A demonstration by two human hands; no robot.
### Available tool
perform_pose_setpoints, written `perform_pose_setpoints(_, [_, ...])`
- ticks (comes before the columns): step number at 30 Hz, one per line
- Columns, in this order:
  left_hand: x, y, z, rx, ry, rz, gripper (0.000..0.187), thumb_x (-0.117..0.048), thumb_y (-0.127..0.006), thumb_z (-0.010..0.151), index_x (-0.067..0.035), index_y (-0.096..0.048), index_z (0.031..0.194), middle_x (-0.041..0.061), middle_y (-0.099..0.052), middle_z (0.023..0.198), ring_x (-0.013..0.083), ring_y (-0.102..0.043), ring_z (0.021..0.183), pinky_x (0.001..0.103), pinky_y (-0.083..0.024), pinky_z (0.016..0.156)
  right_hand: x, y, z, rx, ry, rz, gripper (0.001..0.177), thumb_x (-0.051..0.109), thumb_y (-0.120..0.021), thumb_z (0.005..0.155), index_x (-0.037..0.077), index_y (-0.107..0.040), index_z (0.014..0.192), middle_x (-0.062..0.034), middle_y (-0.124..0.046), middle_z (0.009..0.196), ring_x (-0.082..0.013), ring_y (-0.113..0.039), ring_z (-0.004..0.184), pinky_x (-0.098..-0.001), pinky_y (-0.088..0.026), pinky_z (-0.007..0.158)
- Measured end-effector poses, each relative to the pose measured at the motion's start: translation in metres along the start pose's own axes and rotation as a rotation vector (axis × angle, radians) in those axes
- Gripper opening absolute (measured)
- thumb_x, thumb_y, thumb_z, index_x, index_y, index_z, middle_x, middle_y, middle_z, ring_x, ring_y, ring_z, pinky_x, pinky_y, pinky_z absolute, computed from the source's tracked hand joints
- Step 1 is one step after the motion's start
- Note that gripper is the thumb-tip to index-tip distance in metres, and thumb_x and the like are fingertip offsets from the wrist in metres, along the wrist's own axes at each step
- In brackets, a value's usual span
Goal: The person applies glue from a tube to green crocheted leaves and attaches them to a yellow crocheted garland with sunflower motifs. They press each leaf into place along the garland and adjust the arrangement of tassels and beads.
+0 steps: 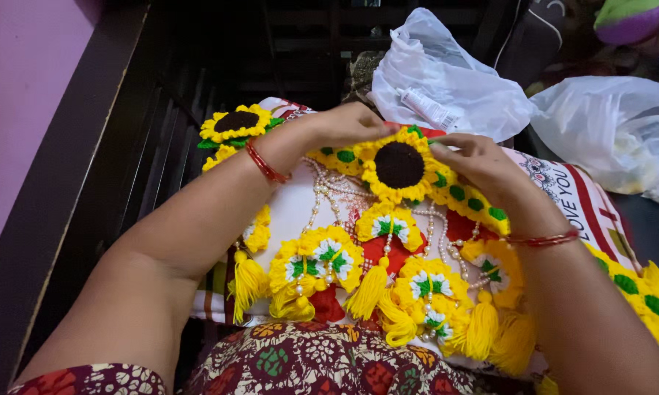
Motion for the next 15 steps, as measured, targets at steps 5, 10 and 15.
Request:
perform_pose_setpoints(5, [0.03, 0.051, -0.033, -0.054, 0.22, 0.428, 0.063, -0.064, -0.052, 0.099, -0.007, -0.077, 0.108, 0.017, -0.077, 0.1, 0.034, -0.071, 0.087, 0.046, -0.055, 0.084, -0.025, 0.047, -0.029, 0.039, 0.106, -0.031, 0.055, 0.052, -0.051, 0.105, 0.005, -0.075, 0.12, -0.0069, -0.072, 0.091, -0.0149, -0.062, 0.075, -0.0324, -0.047, 0.06])
perform_pose_setpoints(10, [0.063, 0.082, -0.073, -0.078, 0.262, 0.573, 0.053, -0.057, -0.06, 0.096, -0.009, -0.08, 0.098, 0.015, -0.077, 0.093, 0.0348, -0.067, 0.087, 0.053, -0.045, 0.095, -0.056, 0.093, -0.073, -0.062, -0.054, -0.696, 0.047, 0.047, -0.06, 0.099, 0.005, -0.077, 0.107, -0.0148, -0.074, 0.085, -0.0248, -0.069, 0.071, -0.0402, -0.054, 0.065])
perform_pose_setpoints(15, [0.052, 0.076, -0.096, -0.157, 0.032, 0.339, 0.046, -0.045, -0.075, 0.089, -0.001, -0.073, 0.101, 0.016, -0.074, 0.087, 0.0248, -0.067, 0.076, 0.038, -0.053, 0.069, -0.06, 0.085, -0.093, -0.011, -0.053, -0.801, 0.044, 0.045, -0.078, 0.084, 0.002, -0.076, 0.094, -0.0135, -0.075, 0.084, -0.0255, -0.069, 0.074, -0.0403, -0.055, 0.067])
Point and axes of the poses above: each hand's wrist, its own z-axis towards the middle knuckle, its own y-axis out of the back of the hand, x = y × z, the point moved 7 cm from there along z, towards the middle knuckle
